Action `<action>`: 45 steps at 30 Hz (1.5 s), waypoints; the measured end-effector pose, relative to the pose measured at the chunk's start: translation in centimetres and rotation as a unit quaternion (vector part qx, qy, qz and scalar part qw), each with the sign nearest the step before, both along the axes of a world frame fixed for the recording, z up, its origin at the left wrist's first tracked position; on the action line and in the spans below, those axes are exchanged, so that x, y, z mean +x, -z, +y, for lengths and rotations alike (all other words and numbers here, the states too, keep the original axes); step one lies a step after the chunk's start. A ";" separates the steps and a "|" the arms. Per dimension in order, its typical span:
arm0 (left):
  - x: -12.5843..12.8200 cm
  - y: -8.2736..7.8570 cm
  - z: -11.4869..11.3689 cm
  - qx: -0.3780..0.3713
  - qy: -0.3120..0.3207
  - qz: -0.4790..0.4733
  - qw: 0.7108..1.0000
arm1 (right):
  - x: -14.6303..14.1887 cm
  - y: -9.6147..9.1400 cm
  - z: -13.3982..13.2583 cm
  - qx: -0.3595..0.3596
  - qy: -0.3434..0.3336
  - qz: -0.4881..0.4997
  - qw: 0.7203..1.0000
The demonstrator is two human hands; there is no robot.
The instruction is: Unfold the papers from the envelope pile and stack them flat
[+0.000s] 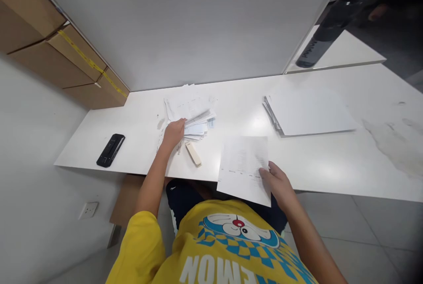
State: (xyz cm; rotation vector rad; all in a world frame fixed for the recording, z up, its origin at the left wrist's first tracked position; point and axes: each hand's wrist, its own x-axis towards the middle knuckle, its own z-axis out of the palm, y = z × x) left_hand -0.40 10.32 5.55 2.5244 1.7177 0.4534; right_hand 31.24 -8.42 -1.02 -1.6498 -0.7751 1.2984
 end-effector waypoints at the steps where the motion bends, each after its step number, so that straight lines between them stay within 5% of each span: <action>1: 0.2 -0.2 -0.7 0.017 0.013 -0.006 1.000 | 0.1 -0.2 0.3 -0.004 0.000 0.005 1.000; 6: 1.3 -0.4 -4.1 0.043 0.141 -0.018 0.989 | 0.2 -1.1 0.8 0.000 -0.010 0.006 1.000; 13: -1.4 0.7 -0.9 0.020 0.025 -0.063 0.998 | 0.3 -1.1 0.6 0.001 0.000 0.006 1.000; 18: -2.6 0.3 0.4 0.018 0.008 -0.115 0.993 | 0.2 -0.9 0.5 0.013 -0.003 -0.007 1.000; 21: -1.4 0.1 -2.8 0.050 0.050 -0.109 0.992 | 0.2 -0.9 0.5 0.014 -0.006 0.003 1.000; 23: 0.2 0.7 -6.6 0.005 0.136 -0.094 0.986 | 0.4 -0.8 0.5 0.010 -0.003 0.021 1.000; 27: 3.9 3.4 -14.3 -0.055 0.394 -0.045 0.916 | 0.9 -1.0 0.4 -0.012 -0.005 0.069 0.998; 29: 5.2 4.8 -16.5 -0.012 0.443 -0.036 0.896 | 0.9 -1.4 0.4 -0.022 -0.018 0.107 0.994; 33: 6.0 5.9 -17.4 0.033 0.435 -0.044 0.899 | 0.3 -1.4 0.4 -0.001 -0.038 0.074 0.997; 37: 5.5 4.0 -16.3 0.039 0.428 -0.126 0.894 | 1.2 -1.7 0.3 0.041 -0.035 -0.057 0.997; 40: 5.4 1.2 -14.7 0.093 0.311 -0.242 0.914 | 2.7 -5.6 0.1 0.123 -0.110 -0.257 0.952; 43: 5.7 -0.9 -12.7 0.065 0.207 -0.315 0.924 | 2.6 -12.1 0.1 0.242 -0.241 -0.416 0.843; 45: 6.3 -1.3 -11.8 -0.018 0.206 -0.342 0.917 | 1.6 -15.3 0.4 0.307 -0.297 -0.466 0.775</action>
